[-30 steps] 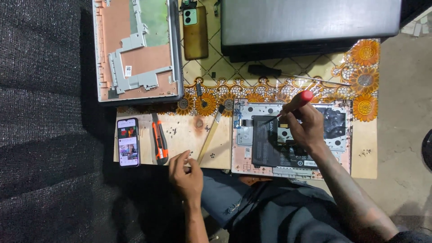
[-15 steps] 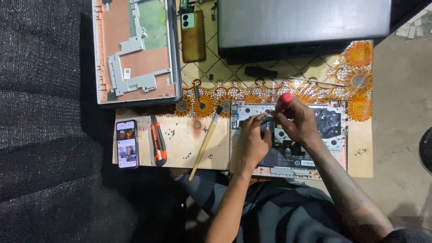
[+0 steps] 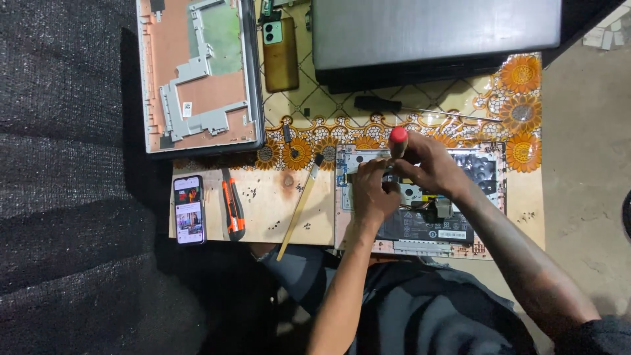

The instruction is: The person uses a screwdriver to remove screws from a laptop battery, then lifts the battery out of the chassis. They place the battery on the table and continue to work on the laptop's internal components.

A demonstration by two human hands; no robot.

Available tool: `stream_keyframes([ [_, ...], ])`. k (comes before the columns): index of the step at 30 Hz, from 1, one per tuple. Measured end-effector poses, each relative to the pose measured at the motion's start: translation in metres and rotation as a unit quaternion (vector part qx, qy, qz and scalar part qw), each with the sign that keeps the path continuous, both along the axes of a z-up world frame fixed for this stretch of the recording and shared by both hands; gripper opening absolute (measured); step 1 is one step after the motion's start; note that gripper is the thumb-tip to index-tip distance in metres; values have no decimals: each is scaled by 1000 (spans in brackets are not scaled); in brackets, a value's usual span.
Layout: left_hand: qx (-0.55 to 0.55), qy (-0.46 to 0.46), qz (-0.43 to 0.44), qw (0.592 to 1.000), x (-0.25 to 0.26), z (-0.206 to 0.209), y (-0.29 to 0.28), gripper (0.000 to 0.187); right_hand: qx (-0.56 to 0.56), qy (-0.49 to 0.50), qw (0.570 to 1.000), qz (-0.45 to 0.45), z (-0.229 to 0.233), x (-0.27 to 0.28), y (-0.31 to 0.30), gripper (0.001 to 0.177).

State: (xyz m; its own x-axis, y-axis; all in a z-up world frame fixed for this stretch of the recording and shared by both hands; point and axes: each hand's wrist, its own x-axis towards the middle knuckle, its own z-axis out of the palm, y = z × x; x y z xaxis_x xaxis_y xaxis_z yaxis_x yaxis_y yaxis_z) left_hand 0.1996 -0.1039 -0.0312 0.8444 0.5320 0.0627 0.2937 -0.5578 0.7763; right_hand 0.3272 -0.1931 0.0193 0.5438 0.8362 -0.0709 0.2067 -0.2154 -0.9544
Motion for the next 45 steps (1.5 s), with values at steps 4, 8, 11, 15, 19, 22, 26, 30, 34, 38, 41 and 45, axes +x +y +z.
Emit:
stream_keyframes([
  [4,-11,-12,-5,1000,3,-6,-3,31,-44,-36,998,37,-9,7,-6,19],
  [8,-32,2,11,999,8,22,-2,15,19,-71,995,65,-19,14,-9,14],
  [11,-33,12,24,999,10,15,-2,11,22,-67,995,72,-24,17,-11,15],
  [15,-19,59,48,997,12,3,-1,16,28,-70,992,100,-20,19,-8,17],
  [19,-16,75,51,996,14,-19,-3,20,-13,-61,991,122,-22,26,-6,17],
  [22,14,98,49,994,15,-8,-6,14,-71,-69,986,135,-16,25,-8,16],
  [26,-14,30,31,999,17,-8,-15,22,-155,-94,975,126,18,17,-13,17],
  [30,47,82,16,995,22,-53,-7,8,-156,-89,978,102,19,4,-10,17],
  [34,9,5,26,1000,19,-35,-9,12,-42,-11,999,14,16,-1,-21,25],
  [38,-46,-34,38,998,20,-25,-12,20,23,-6,997,-67,-19,0,-30,18],
  [41,-83,-48,70,993,18,-24,-12,9,29,17,997,-64,-3,-6,-27,15],
  [45,-141,-44,88,985,20,-3,-13,24,39,77,995,-49,21,-8,-24,12],
])
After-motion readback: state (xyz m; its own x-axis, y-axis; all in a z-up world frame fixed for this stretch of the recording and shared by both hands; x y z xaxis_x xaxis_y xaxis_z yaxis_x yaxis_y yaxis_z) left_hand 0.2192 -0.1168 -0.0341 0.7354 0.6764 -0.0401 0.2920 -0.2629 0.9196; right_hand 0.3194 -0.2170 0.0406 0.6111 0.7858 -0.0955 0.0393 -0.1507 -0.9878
